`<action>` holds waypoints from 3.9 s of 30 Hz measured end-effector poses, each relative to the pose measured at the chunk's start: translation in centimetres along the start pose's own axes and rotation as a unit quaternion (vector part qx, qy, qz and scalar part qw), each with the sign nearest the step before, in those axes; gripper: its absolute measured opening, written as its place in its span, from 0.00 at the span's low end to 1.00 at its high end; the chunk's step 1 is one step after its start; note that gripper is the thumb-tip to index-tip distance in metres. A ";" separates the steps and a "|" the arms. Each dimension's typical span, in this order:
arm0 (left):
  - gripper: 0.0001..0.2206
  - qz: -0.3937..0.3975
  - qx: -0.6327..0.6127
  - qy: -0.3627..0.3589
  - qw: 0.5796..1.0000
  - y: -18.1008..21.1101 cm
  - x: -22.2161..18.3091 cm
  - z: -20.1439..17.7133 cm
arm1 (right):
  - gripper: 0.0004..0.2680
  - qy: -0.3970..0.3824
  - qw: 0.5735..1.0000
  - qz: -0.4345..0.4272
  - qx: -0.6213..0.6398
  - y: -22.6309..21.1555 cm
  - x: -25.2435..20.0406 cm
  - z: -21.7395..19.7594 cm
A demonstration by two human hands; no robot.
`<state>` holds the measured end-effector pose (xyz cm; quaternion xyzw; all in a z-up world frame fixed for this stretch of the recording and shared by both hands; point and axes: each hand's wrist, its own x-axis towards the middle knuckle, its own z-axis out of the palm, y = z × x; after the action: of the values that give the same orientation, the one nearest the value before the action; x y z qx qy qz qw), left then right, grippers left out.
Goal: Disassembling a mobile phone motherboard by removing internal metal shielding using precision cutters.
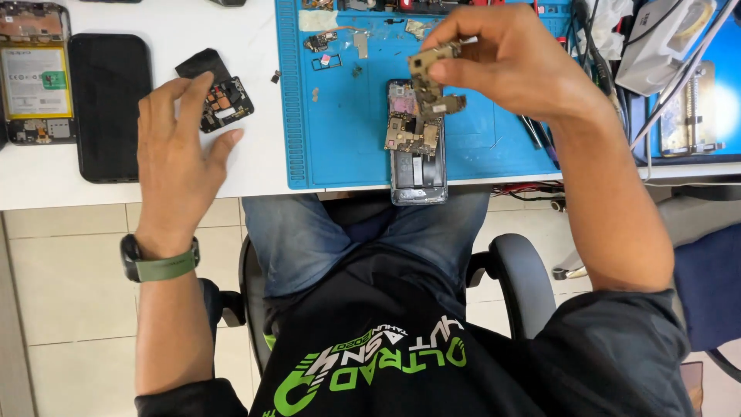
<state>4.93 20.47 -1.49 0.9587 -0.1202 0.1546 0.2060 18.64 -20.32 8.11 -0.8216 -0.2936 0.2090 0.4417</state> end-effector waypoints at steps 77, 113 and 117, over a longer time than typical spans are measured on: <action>0.22 -0.047 -0.341 0.049 0.938 15.0 -4.2 6.8 | 0.18 -0.047 0.752 -0.229 -0.616 7.8 -11.3 2.4; 0.20 -0.075 -0.241 -0.002 0.968 15.8 2.9 8.8 | 0.09 0.138 0.942 -0.159 -0.261 8.1 -4.3 4.5; 0.16 -0.093 -0.348 0.019 0.933 16.0 2.6 9.1 | 0.11 0.178 0.971 -0.124 -0.102 6.4 -5.1 7.0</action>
<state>4.87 1.89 -2.72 0.8306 -0.0732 0.1013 0.5427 12.50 -22.30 -0.54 -0.8433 -0.3296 -0.0280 0.4236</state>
